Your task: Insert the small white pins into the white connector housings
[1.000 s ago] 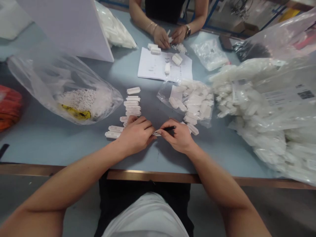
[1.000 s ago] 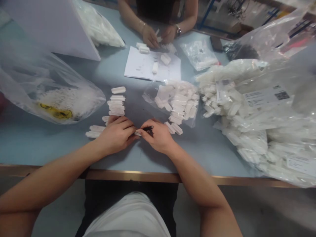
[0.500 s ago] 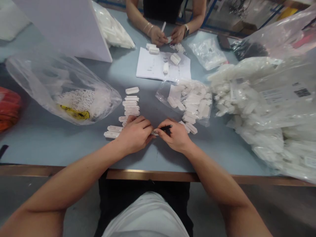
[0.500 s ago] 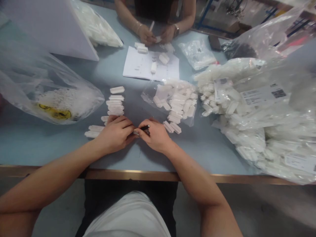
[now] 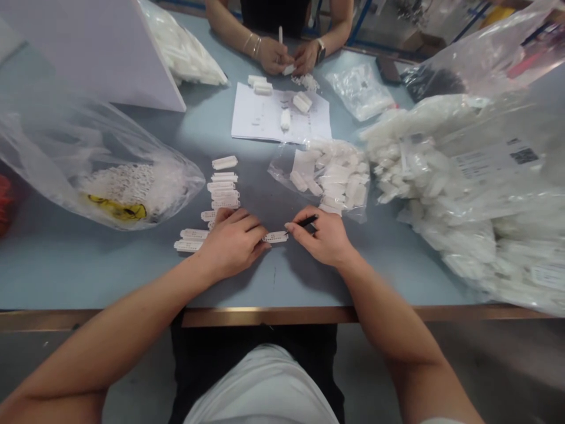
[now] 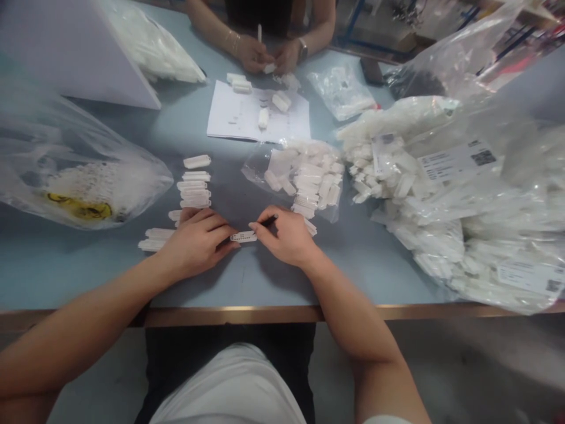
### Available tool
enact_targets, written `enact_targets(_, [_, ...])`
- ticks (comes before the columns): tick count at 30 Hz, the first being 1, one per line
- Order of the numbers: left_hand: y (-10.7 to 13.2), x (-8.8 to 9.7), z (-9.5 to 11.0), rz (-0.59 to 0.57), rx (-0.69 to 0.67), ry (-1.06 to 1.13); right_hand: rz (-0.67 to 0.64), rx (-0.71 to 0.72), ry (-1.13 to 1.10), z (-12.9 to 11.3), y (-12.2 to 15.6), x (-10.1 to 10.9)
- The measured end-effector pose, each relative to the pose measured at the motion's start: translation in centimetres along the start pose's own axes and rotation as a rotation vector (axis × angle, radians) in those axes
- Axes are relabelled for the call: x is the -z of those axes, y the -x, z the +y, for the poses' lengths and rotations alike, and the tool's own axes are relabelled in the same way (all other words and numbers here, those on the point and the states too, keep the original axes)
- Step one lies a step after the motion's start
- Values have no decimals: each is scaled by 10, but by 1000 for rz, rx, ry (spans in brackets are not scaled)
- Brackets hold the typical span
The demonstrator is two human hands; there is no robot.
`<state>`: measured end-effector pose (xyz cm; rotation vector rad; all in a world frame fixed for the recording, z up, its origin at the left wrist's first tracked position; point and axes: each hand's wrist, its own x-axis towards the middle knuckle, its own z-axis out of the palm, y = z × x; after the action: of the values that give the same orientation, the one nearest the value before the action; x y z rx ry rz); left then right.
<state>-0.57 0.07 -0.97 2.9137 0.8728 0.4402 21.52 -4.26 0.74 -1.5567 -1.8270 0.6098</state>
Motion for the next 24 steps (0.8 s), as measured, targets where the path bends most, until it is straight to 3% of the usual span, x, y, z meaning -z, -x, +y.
enact_targets(15, [-1, 1, 0, -20, 7, -1, -95, 112, 61, 5, -2, -2])
enact_targets(24, [-1, 3, 0, -21, -7, -26, -44, 52, -12, 2, 1, -2])
